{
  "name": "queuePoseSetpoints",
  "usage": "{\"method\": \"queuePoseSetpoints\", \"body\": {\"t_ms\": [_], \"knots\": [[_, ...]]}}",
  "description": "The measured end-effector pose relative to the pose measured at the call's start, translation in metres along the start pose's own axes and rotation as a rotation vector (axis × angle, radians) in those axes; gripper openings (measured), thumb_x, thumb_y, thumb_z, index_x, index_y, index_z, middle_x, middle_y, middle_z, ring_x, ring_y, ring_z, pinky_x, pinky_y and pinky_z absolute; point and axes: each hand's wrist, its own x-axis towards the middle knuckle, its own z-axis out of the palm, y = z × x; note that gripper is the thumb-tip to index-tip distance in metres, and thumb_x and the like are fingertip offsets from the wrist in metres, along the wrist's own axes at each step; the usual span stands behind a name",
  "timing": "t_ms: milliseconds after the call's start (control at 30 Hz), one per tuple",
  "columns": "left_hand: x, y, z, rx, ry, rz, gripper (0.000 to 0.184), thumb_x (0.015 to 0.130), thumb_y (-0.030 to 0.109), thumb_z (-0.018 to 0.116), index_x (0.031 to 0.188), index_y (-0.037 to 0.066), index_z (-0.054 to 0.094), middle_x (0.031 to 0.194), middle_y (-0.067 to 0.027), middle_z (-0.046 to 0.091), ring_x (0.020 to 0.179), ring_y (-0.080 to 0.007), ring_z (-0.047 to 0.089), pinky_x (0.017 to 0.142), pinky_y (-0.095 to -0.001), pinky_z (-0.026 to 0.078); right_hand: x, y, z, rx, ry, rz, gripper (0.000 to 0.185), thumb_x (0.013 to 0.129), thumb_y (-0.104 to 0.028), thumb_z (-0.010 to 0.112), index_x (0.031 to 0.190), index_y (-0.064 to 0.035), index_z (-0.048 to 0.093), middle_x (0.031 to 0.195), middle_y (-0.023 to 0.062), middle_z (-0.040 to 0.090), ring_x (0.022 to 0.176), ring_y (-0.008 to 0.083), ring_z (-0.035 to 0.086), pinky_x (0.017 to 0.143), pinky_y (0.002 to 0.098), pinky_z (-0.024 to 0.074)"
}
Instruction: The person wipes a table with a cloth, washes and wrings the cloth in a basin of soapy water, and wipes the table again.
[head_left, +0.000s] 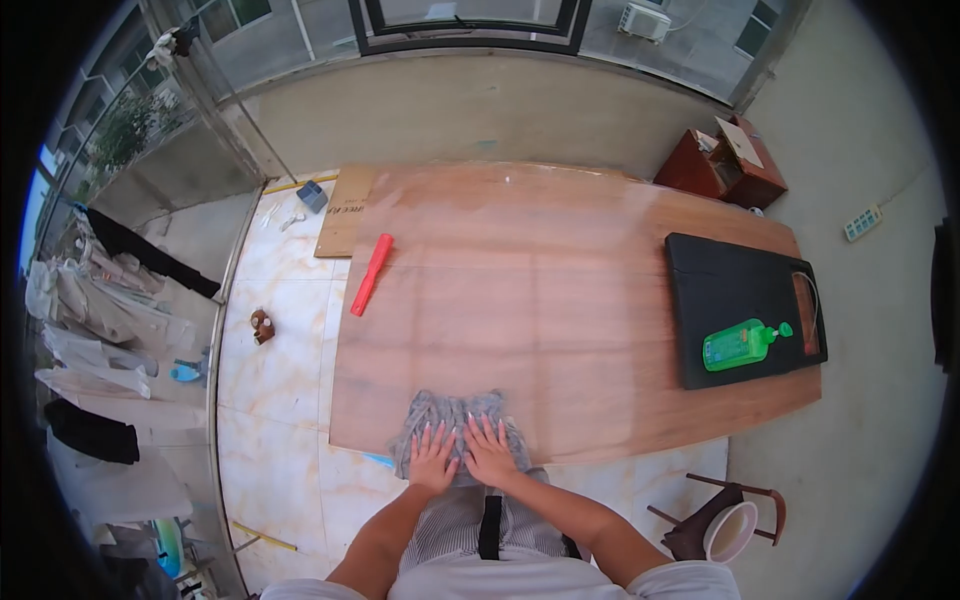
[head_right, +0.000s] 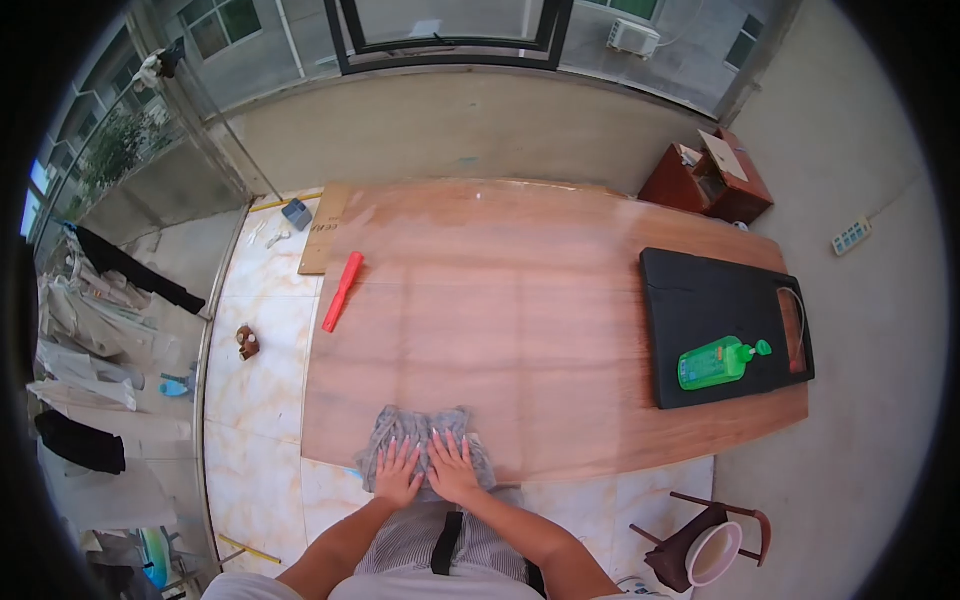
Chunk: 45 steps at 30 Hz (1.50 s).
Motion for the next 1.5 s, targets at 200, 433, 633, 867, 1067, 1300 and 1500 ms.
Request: {"method": "queuePoseSetpoints", "body": {"t_ms": [200, 433, 633, 867, 1067, 1300, 1500], "knots": [[-0.026, -0.072, -0.019, 0.042, 0.034, -0.215, 0.060, 0.091, 0.039, 0.049, 0.147, 0.027, 0.034, 0.158, -0.0058, 0.019, 0.145, -0.0353, 0.013, 0.114, -0.0580, 0.010, 0.045, -0.055, 0.014, 0.003, -0.123, -0.145, 0.082, 0.084, -0.047, 0.055, 0.148, -0.0060, 0.025, 0.158, 0.0155, 0.012, 0.146, 0.0370, 0.003, 0.113, 0.0602, 0.0004], [-0.006, -0.091, -0.026, 0.100, 0.103, -0.252, 0.058, 0.091, 0.039, 0.048, 0.147, 0.028, 0.035, 0.158, -0.0073, 0.019, 0.144, -0.0368, 0.013, 0.111, -0.0604, 0.012, 0.085, -0.057, 0.021, -0.091, 0.031, -0.186, 0.074, 0.088, -0.053, 0.050, 0.146, -0.0088, 0.033, 0.156, 0.0108, 0.023, 0.145, 0.0302, 0.015, 0.113, 0.0599, 0.0049], [0.050, -0.097, -0.042, 0.145, 0.224, -0.289, 0.057, 0.090, 0.036, 0.051, 0.144, 0.027, 0.040, 0.157, -0.0088, 0.022, 0.143, -0.0382, 0.015, 0.110, -0.0623, 0.013, 0.140, -0.043, 0.002, -0.101, 0.153, -0.184, 0.072, 0.088, -0.051, 0.051, 0.145, -0.0096, 0.037, 0.154, 0.0097, 0.028, 0.143, 0.0281, 0.022, 0.114, 0.0587, 0.0080], [0.132, -0.119, -0.081, 0.163, 0.263, -0.205, 0.056, 0.087, 0.030, 0.049, 0.142, 0.021, 0.043, 0.156, -0.0119, 0.024, 0.142, -0.0415, 0.017, 0.109, -0.0638, 0.013, 0.223, -0.030, -0.029, -0.079, 0.203, -0.108, 0.075, 0.086, -0.050, 0.053, 0.145, -0.0090, 0.035, 0.154, 0.0101, 0.027, 0.144, 0.0287, 0.019, 0.114, 0.0590, 0.0078], [0.147, -0.132, -0.080, 0.166, 0.274, -0.186, 0.058, 0.084, 0.032, 0.052, 0.141, 0.022, 0.045, 0.155, -0.0111, 0.026, 0.141, -0.0410, 0.020, 0.108, -0.0639, 0.014, 0.252, -0.029, -0.043, -0.072, 0.150, -0.080, 0.076, 0.086, -0.051, 0.052, 0.146, -0.0082, 0.033, 0.155, 0.0101, 0.025, 0.145, 0.0286, 0.016, 0.114, 0.0585, 0.0065], [0.145, -0.128, -0.088, 0.081, 0.321, -0.188, 0.055, 0.083, 0.030, 0.057, 0.136, 0.021, 0.050, 0.149, -0.0116, 0.035, 0.138, -0.0399, 0.026, 0.108, -0.0617, 0.016, 0.243, -0.031, -0.036, -0.061, 0.139, -0.070, 0.073, 0.087, -0.050, 0.053, 0.145, -0.0096, 0.035, 0.155, 0.0089, 0.026, 0.145, 0.0284, 0.017, 0.114, 0.0579, 0.0070], [0.206, -0.162, -0.130, -0.123, 0.455, -0.255, 0.041, 0.081, 0.025, 0.064, 0.117, 0.009, 0.059, 0.123, -0.0140, 0.052, 0.116, -0.0356, 0.045, 0.096, -0.0502, 0.033, 0.239, -0.034, -0.032, -0.067, 0.166, -0.050, 0.070, 0.087, -0.050, 0.054, 0.144, -0.0130, 0.039, 0.153, 0.0076, 0.031, 0.144, 0.0275, 0.021, 0.115, 0.0555, 0.0079]]}}
